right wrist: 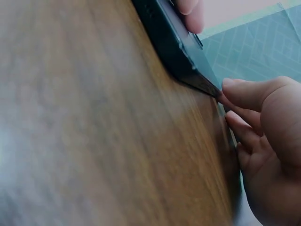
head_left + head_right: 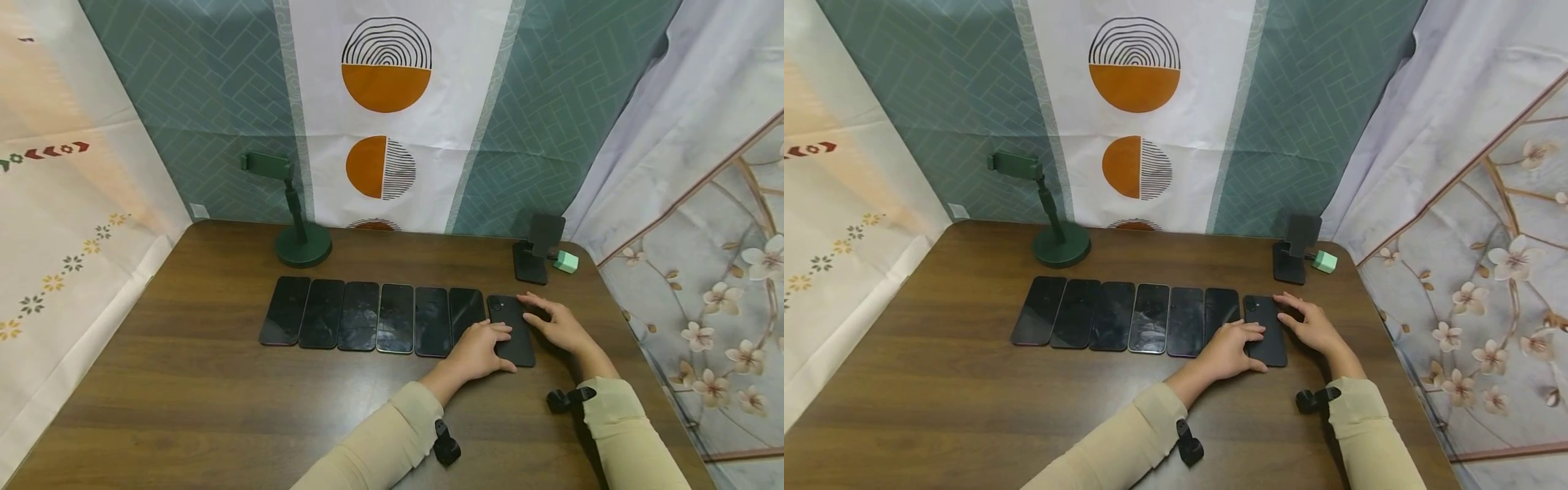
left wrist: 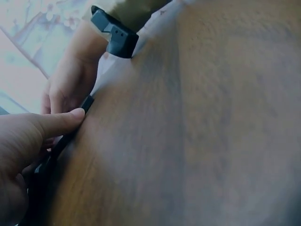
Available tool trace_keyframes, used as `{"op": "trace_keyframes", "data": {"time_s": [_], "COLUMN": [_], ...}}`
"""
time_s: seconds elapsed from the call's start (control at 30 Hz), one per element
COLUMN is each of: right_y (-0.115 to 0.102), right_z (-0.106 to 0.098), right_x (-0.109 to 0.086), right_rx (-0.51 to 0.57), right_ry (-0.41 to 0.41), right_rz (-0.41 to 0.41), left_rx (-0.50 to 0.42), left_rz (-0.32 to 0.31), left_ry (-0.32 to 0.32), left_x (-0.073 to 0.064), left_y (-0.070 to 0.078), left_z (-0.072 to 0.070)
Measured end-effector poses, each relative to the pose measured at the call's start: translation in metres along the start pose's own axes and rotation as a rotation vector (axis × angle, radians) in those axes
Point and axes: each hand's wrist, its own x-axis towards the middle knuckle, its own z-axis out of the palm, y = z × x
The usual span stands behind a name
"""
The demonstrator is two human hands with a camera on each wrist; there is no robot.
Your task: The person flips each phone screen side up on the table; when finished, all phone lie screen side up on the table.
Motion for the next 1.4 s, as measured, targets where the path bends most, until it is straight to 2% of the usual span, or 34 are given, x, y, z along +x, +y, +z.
{"op": "trace_keyframes", "data": {"time_s": [0.23, 0.37, 0.5, 0.6, 0.7, 0.87, 1.03, 1.2, 1.27, 1.4], "right_y": [0.000, -0.001, -0.001, 0.002, 0.005, 0.007, 0.002, -0.010, -0.013, -0.017], "right_z": [0.002, 0.003, 0.004, 0.005, 0.006, 0.006, 0.005, 0.005, 0.005, 0.004], "right_x": [0.001, 0.004, 0.003, 0.002, 0.001, 0.000, 0.001, 0.005, 0.006, 0.010], "right_rx": [0.024, 0.013, 0.009, 0.059, 0.172, 0.308, 0.333, 0.353, 0.360, 0.390], "right_ry": [-0.020, -0.048, -0.034, -0.004, 0.029, 0.051, 0.065, 0.085, 0.065, -0.070], "right_rz": [-0.029, -0.038, -0.067, -0.096, -0.150, -0.236, -0.240, -0.240, -0.235, -0.214], "left_rx": [0.011, 0.017, 0.023, 0.004, -0.043, -0.103, -0.139, -0.158, -0.156, -0.140], "left_rz": [-0.018, -0.015, -0.004, -0.006, -0.016, -0.005, 0.004, 0.007, 0.007, 0.004], "left_ry": [-0.051, -0.046, -0.046, -0.051, -0.048, -0.029, 0.002, 0.072, 0.093, 0.109], "left_x": [-0.001, 0.000, -0.001, -0.001, -0.001, -0.002, -0.003, -0.004, -0.005, -0.006], "left_y": [-0.001, -0.002, -0.002, -0.002, -0.004, -0.006, -0.005, -0.002, 0.001, 0.004], "left_z": [0.003, 0.003, 0.003, 0.003, 0.002, 0.000, -0.002, -0.007, -0.008, -0.011]}}
